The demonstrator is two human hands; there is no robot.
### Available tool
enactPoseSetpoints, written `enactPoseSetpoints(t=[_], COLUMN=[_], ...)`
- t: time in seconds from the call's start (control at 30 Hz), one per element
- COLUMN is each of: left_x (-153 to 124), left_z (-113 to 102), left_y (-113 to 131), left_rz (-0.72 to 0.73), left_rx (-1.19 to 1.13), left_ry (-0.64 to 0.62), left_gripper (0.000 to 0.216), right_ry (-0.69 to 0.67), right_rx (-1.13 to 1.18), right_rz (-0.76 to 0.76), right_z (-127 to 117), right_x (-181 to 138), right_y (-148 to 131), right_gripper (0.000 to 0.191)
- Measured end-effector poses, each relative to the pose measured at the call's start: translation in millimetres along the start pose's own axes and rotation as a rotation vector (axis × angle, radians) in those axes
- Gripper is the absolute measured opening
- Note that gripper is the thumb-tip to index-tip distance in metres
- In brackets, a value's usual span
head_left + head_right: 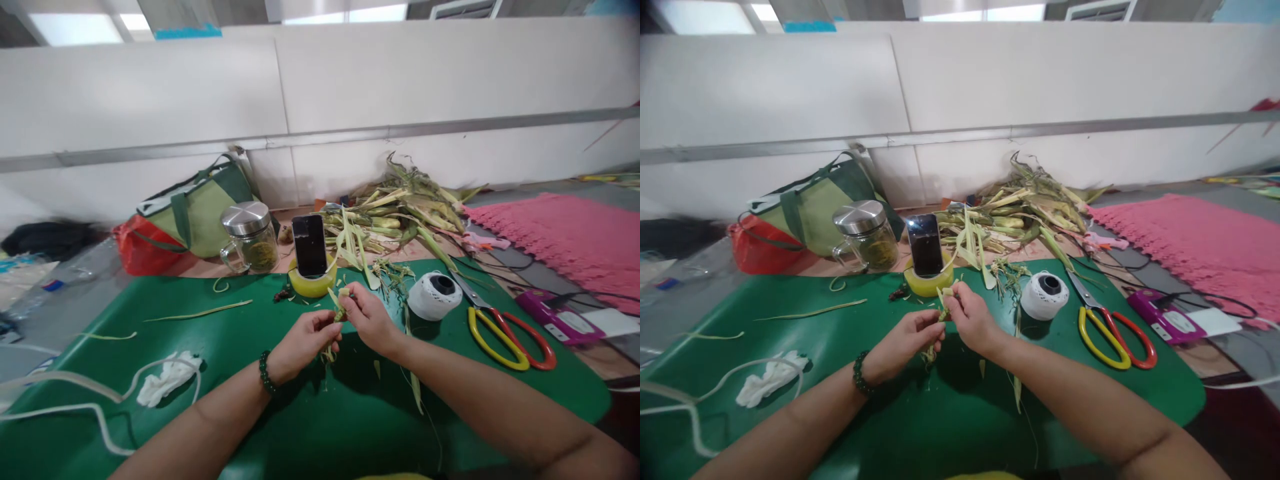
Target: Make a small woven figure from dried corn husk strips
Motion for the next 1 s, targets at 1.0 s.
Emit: enactPoseSetpoints(t=[1.0], left_x=[-1], left_z=[-5], left_y=[8], left_rz=[0.178], left_rx=[-0.14], left_ry=[0.132], left_gripper=[0.043], right_ry=[-0.143], right_rx=[0.116], right_rz=[-0.032], right_z=[11], right_x=[-4], right_y=[-5], right_gripper=[0.021])
Point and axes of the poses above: each hand's wrist, its own x-axis towards the middle knuckle, its own z-axis out of the palm, y = z × x, the point moved 9 cm from there along x, towards the middle knuckle, and after that the axes turned 15 degrees about x, right-handed, at the moved point
